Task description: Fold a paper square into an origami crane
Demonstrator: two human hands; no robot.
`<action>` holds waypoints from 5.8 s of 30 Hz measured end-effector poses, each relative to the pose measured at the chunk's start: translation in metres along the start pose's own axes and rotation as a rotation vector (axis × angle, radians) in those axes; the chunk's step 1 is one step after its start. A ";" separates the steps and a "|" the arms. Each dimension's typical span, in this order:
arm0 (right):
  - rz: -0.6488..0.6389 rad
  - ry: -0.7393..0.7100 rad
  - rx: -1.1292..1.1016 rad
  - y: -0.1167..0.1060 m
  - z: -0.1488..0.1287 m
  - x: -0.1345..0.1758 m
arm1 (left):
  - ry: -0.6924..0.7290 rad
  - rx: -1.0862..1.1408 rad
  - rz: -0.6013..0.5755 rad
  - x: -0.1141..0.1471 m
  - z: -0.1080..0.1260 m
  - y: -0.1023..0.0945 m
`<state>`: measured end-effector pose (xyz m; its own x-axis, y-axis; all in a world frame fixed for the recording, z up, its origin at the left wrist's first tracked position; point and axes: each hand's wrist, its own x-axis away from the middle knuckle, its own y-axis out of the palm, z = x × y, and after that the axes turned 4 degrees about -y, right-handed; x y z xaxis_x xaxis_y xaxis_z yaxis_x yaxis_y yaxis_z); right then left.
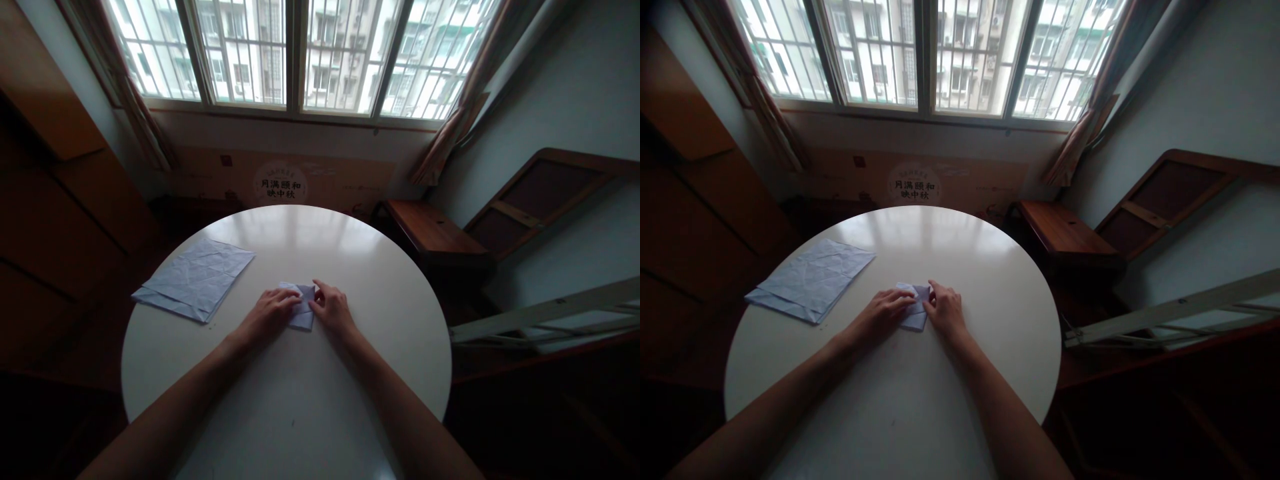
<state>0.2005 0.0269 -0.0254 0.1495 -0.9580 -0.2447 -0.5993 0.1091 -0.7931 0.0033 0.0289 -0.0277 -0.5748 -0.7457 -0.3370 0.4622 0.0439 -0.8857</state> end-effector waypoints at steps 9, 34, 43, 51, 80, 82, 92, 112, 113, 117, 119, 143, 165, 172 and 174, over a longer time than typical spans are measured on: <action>0.020 0.101 0.001 0.002 -0.006 0.002 | 0.043 -0.019 -0.068 0.002 -0.005 0.006; 0.025 -0.009 0.172 0.002 -0.006 0.002 | 0.030 -0.040 -0.071 0.004 0.007 0.015; -0.044 0.008 0.238 -0.005 -0.013 0.004 | 0.007 -0.039 -0.073 0.005 0.011 0.010; -0.106 -0.101 0.256 -0.007 -0.012 0.004 | -0.010 -0.039 -0.083 0.004 0.010 0.011; -0.175 -0.193 0.260 -0.015 -0.016 0.009 | -0.017 0.009 -0.070 0.005 0.008 0.010; -0.174 -0.191 0.255 -0.015 -0.016 0.009 | -0.015 0.019 -0.069 0.005 0.008 0.008; -0.183 -0.236 0.201 -0.015 -0.014 0.009 | -0.054 0.074 -0.105 0.004 0.010 -0.006; -0.137 -0.258 0.142 -0.008 -0.008 0.007 | -0.009 0.331 -0.192 0.002 -0.018 -0.009; -0.134 -0.262 0.146 -0.007 -0.008 0.007 | 0.005 0.354 -0.187 0.003 -0.018 -0.008; -0.140 -0.317 0.163 -0.004 -0.009 0.007 | 0.066 0.378 -0.173 0.002 -0.018 -0.003; -0.130 -0.318 0.182 -0.002 -0.011 0.007 | 0.076 0.340 -0.142 0.003 -0.017 -0.001; -0.084 -0.256 0.205 -0.002 -0.007 0.005 | 0.021 0.005 -0.022 0.001 -0.013 -0.002; -0.106 -0.363 0.213 -0.004 -0.010 0.007 | -0.075 -0.021 -0.144 0.004 -0.011 0.001; -0.126 -0.321 0.266 -0.003 -0.013 0.009 | -0.073 -0.034 -0.058 0.004 -0.009 -0.004; -0.130 -0.294 0.276 -0.005 -0.014 0.009 | -0.080 -0.039 -0.017 0.003 -0.007 -0.008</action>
<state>0.1939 0.0146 -0.0160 0.4518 -0.8564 -0.2498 -0.3332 0.0977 -0.9378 -0.0067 0.0308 -0.0237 -0.5260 -0.7972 -0.2961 0.4248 0.0554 -0.9036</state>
